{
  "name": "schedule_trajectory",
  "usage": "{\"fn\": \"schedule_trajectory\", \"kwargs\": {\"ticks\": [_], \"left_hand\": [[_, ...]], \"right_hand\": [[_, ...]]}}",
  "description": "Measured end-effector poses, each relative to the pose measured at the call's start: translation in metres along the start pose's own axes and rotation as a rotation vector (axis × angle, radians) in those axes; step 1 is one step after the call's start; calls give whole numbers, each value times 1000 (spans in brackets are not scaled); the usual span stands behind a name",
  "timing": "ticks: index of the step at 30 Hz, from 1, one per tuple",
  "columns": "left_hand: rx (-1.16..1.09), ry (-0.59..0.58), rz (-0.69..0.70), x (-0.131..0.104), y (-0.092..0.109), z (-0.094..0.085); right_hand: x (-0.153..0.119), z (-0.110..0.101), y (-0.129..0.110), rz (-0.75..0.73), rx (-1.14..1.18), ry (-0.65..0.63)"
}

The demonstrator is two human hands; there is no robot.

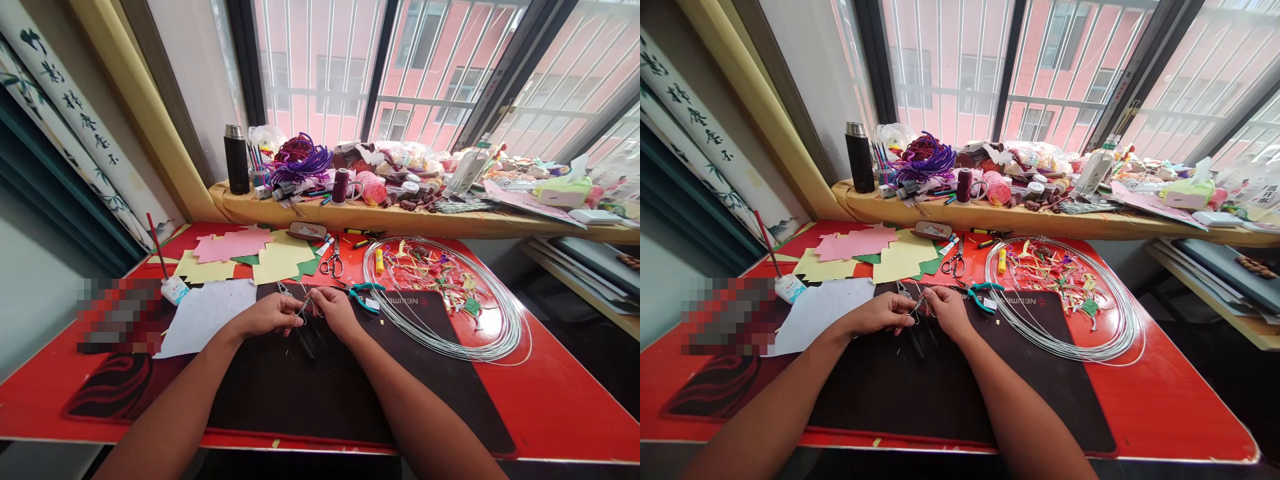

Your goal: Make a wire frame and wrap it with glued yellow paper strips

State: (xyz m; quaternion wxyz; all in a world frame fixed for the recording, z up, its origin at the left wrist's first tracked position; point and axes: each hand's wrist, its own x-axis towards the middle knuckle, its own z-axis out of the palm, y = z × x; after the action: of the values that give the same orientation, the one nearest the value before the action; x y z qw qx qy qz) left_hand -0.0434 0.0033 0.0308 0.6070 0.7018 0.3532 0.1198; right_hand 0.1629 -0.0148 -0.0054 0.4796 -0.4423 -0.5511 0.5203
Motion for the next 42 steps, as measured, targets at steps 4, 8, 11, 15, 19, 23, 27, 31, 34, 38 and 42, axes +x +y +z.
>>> {"fn": "schedule_trajectory", "kwargs": {"ticks": [4,8,11,15,19,23,27,31,34,38,42], "left_hand": [[-4,-25,9,-1,-3,-3],[-25,-30,24,0,-6,-1],[-24,0,-7,1,-4,1],[-72,-14,-4,2,-1,3],[-84,59,33,2,1,3],[-84,133,31,6,1,8],[-133,175,30,10,-1,14],[-180,275,65,15,-7,13],[-260,432,88,19,-10,10],[-378,529,117,23,-12,11],[-456,523,135,26,-13,13]], "right_hand": [[-1,1,1,-12,-1,-28],[0,1,1,-5,-11,-31],[1,-1,1,-3,-20,-5],[2,-2,0,-17,-47,12],[1,0,2,-35,-101,-2],[0,2,3,-39,-60,-6],[0,2,-1,-15,-6,0],[0,1,-4,-2,60,19],[1,0,-4,36,123,68],[3,0,-2,57,181,104],[6,-1,-1,81,277,149]]}}
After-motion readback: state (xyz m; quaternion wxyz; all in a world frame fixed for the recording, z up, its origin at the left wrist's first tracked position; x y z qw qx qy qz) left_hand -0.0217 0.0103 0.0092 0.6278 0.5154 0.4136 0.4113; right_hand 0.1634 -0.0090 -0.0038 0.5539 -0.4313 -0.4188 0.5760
